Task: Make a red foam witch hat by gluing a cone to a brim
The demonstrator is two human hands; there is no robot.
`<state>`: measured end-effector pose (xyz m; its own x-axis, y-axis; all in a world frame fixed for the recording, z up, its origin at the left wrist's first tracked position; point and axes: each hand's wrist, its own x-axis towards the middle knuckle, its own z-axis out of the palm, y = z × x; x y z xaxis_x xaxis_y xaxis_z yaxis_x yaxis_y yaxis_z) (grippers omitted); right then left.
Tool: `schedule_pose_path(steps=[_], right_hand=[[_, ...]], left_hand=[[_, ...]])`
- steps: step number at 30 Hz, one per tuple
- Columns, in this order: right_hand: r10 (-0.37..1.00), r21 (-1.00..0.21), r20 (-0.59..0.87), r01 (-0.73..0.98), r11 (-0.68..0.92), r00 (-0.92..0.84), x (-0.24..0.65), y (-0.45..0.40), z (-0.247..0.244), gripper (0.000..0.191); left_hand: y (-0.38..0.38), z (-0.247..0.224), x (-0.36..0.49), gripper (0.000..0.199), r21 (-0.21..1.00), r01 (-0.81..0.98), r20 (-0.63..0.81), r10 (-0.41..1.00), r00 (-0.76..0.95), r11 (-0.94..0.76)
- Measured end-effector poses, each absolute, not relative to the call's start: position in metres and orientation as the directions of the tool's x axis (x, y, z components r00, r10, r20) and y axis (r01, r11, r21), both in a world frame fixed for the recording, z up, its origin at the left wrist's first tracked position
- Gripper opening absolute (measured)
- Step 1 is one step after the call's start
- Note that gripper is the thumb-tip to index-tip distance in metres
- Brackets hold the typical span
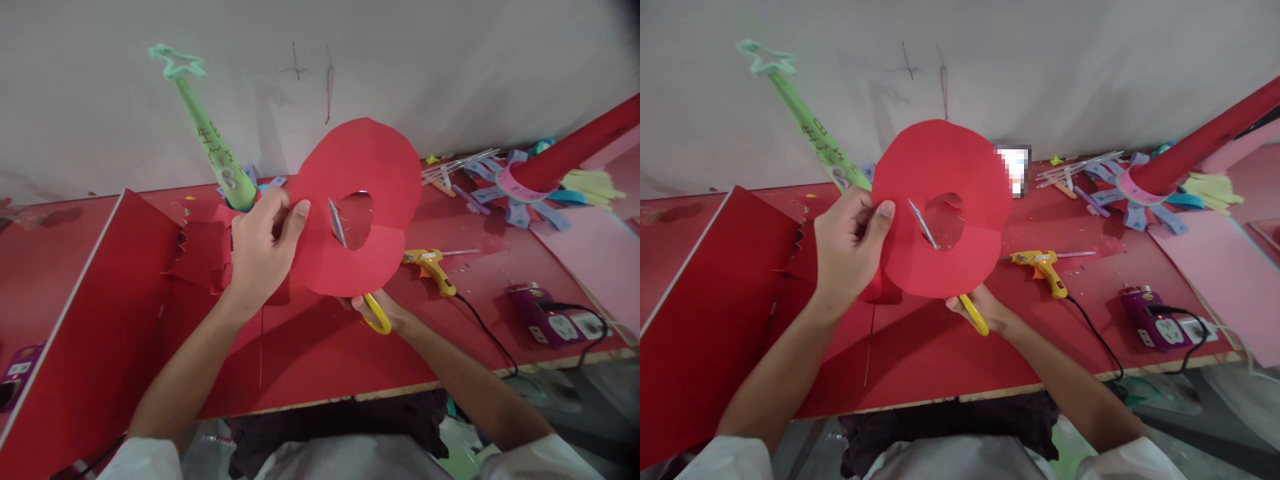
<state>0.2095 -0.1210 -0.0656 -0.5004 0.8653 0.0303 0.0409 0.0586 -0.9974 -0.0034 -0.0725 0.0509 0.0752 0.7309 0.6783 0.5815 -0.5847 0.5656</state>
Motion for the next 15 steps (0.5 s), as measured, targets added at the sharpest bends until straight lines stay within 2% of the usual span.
schedule_pose_path(steps=[8, 12, 15], right_hand=[[0.858, -0.999, 0.006, 0.031, 0.025, -0.513, 0.213, -0.122, -0.074, 0.077], [0.856, -0.997, 0.079, -0.027, 0.076, -0.51, 0.208, -0.123, -0.069, 0.074], [0.834, -0.991, 0.114, -0.004, 0.133, -0.539, 0.205, -0.123, -0.064, 0.078]], left_hand=[[-0.073, 0.049, -0.001, 0.046, 0.588, 0.569, 0.665, 0.744, 0.064, -0.575], [-0.071, 0.048, -0.001, 0.049, 0.597, 0.563, 0.692, 0.722, -0.001, -0.572], [-0.067, 0.046, -0.004, 0.053, 0.562, 0.55, 0.747, 0.665, -0.016, -0.618]])
